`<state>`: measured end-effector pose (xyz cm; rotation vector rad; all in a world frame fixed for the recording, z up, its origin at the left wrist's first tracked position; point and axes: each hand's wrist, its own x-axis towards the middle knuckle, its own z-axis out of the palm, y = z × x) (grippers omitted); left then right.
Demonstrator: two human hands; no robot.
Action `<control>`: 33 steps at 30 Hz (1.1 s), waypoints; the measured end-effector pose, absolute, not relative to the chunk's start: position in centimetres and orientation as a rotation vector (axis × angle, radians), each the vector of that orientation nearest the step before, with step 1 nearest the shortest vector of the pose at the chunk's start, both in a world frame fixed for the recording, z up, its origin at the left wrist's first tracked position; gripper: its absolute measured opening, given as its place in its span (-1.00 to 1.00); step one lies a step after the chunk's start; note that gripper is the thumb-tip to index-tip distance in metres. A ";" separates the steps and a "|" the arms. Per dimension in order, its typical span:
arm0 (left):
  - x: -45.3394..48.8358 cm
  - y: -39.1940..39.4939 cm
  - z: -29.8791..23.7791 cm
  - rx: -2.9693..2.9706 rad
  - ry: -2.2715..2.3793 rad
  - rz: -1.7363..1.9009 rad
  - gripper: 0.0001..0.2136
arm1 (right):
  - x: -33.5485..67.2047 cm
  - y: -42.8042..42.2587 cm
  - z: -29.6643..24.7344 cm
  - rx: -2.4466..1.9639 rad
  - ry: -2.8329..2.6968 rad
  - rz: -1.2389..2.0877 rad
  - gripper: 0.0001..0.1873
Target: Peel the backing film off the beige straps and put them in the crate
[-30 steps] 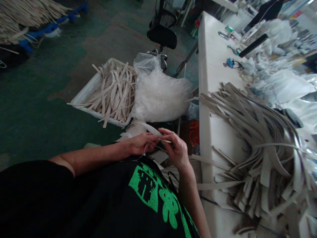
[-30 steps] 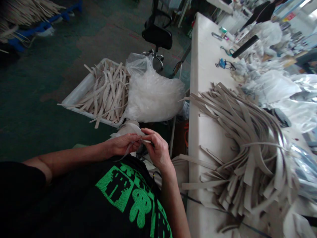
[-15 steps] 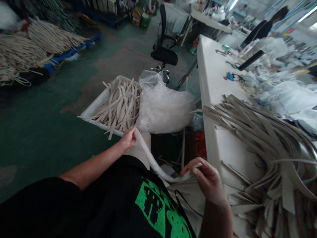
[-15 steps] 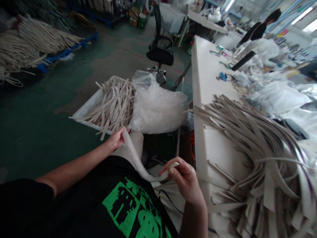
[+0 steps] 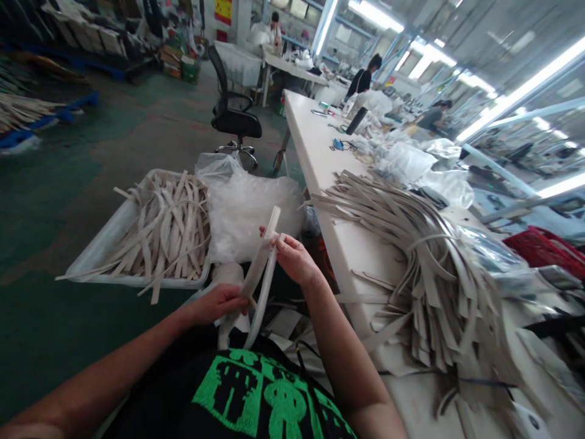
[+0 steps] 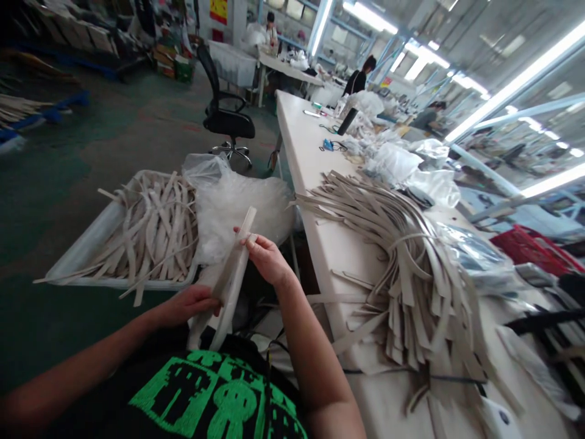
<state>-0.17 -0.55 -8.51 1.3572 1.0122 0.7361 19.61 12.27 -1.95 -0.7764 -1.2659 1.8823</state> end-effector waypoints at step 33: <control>-13.3 -4.9 -15.4 0.281 1.620 1.541 -0.60 | 3.5 18.0 -2.6 -0.712 -1.909 1.558 -0.69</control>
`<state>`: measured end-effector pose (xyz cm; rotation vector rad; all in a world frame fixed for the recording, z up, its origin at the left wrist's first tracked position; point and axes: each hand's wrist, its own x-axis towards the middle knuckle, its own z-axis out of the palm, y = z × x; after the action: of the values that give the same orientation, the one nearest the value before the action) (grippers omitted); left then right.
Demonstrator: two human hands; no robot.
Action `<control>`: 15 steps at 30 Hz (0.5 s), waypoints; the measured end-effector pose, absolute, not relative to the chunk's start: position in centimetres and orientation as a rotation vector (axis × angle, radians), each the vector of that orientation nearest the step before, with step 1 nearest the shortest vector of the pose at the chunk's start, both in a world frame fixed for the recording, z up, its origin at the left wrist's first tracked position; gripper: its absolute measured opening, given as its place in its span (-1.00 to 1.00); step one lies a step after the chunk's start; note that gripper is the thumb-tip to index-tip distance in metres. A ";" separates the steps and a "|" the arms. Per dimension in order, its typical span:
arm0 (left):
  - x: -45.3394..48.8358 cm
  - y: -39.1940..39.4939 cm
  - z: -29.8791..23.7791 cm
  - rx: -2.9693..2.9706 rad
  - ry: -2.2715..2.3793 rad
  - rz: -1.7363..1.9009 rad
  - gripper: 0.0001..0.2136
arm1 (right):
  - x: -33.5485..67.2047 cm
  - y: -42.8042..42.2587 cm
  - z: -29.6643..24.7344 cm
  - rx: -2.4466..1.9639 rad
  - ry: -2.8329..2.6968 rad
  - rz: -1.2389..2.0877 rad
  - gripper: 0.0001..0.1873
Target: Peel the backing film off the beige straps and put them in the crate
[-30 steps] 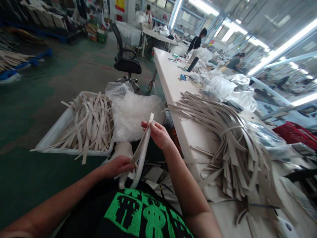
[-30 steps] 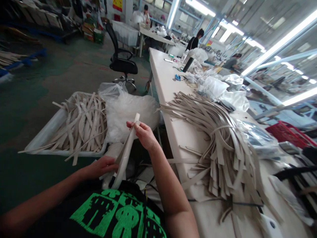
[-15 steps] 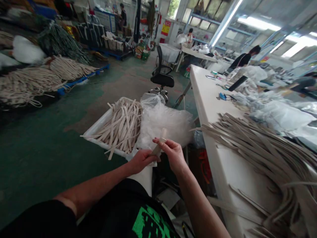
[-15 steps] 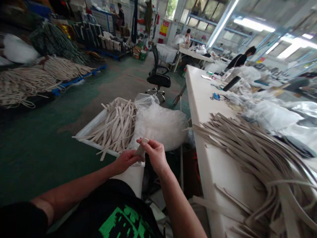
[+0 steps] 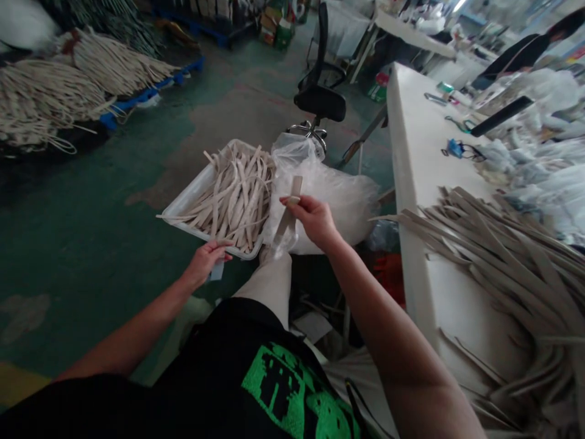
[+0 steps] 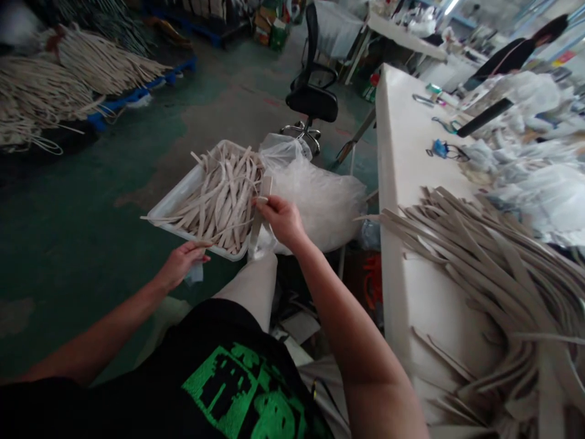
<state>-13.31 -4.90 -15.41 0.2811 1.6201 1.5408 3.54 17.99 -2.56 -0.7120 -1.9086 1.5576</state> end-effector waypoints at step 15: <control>-8.5 -2.0 -9.4 0.679 1.288 1.539 -0.86 | 2.7 19.0 -5.7 -0.874 -2.270 1.736 -0.28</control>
<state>-8.52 -1.98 -9.39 0.6786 1.2877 1.5386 2.72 19.04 -5.70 -0.8738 -2.2704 1.7361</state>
